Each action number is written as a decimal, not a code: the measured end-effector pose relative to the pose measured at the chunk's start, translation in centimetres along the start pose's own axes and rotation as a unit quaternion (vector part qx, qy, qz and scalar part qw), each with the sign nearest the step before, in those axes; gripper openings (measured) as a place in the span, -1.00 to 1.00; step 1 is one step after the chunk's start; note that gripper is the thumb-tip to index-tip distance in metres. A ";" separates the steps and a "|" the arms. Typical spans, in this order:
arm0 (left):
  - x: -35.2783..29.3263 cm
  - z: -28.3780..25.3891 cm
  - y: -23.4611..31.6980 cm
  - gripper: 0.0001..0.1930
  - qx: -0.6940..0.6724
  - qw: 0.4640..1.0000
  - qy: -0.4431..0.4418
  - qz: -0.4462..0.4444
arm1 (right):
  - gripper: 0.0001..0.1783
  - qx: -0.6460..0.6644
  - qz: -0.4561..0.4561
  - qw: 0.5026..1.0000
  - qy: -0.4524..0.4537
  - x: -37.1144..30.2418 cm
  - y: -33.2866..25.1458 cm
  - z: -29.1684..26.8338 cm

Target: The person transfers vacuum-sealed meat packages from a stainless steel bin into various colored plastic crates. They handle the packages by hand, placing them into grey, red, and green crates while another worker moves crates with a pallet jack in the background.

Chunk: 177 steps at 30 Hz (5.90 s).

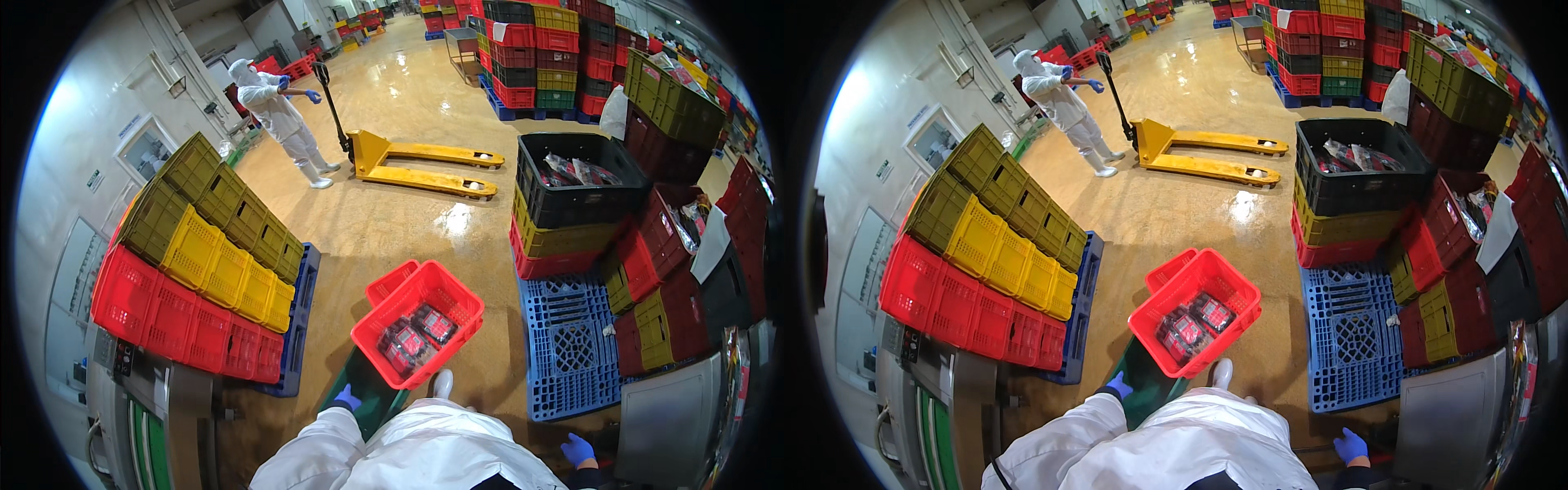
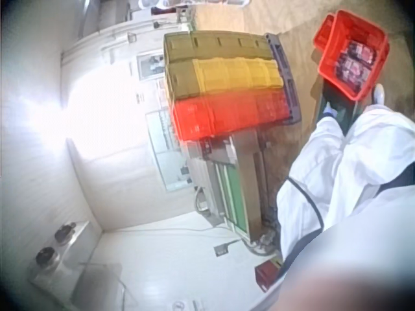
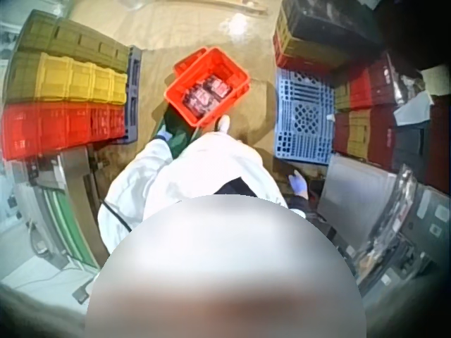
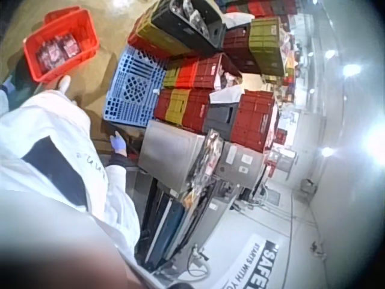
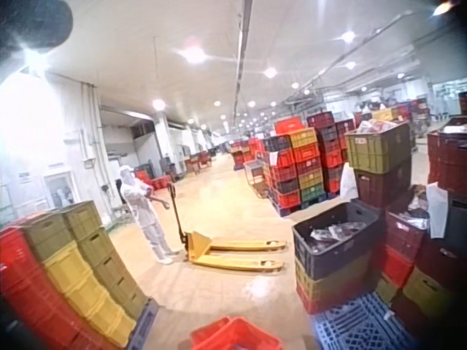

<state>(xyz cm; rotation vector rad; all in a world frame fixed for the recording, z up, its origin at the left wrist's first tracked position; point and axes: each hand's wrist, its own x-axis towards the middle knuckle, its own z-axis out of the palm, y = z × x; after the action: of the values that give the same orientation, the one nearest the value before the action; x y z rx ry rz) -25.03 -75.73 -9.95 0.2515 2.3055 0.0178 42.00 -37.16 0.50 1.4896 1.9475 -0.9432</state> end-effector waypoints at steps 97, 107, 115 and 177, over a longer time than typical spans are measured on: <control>5.6 -2.2 -21.1 -0.08 -0.096 0.994 0.053 0.018 | -0.38 -0.089 -0.113 0.989 0.033 -10.9 -18.2 13.3; 9.3 -0.3 -26.6 -0.06 -0.006 0.999 0.018 -0.026 | -0.38 -0.050 -0.114 0.992 -0.012 -6.0 -19.0 14.6; 7.2 -6.9 -10.7 -0.13 -0.035 0.998 0.053 -0.016 | -0.37 -0.100 -0.106 0.987 -0.071 3.2 -19.4 10.5; 15.8 14.9 17.7 -0.48 -0.288 0.913 -0.188 0.218 | -0.28 -0.123 -0.314 0.865 0.372 42.2 -46.6 10.1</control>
<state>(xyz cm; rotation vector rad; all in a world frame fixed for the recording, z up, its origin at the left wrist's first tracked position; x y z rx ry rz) -21.47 -56.44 -29.91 0.4122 1.7268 0.7941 -14.44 -26.65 -27.16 1.1556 3.0967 -0.2945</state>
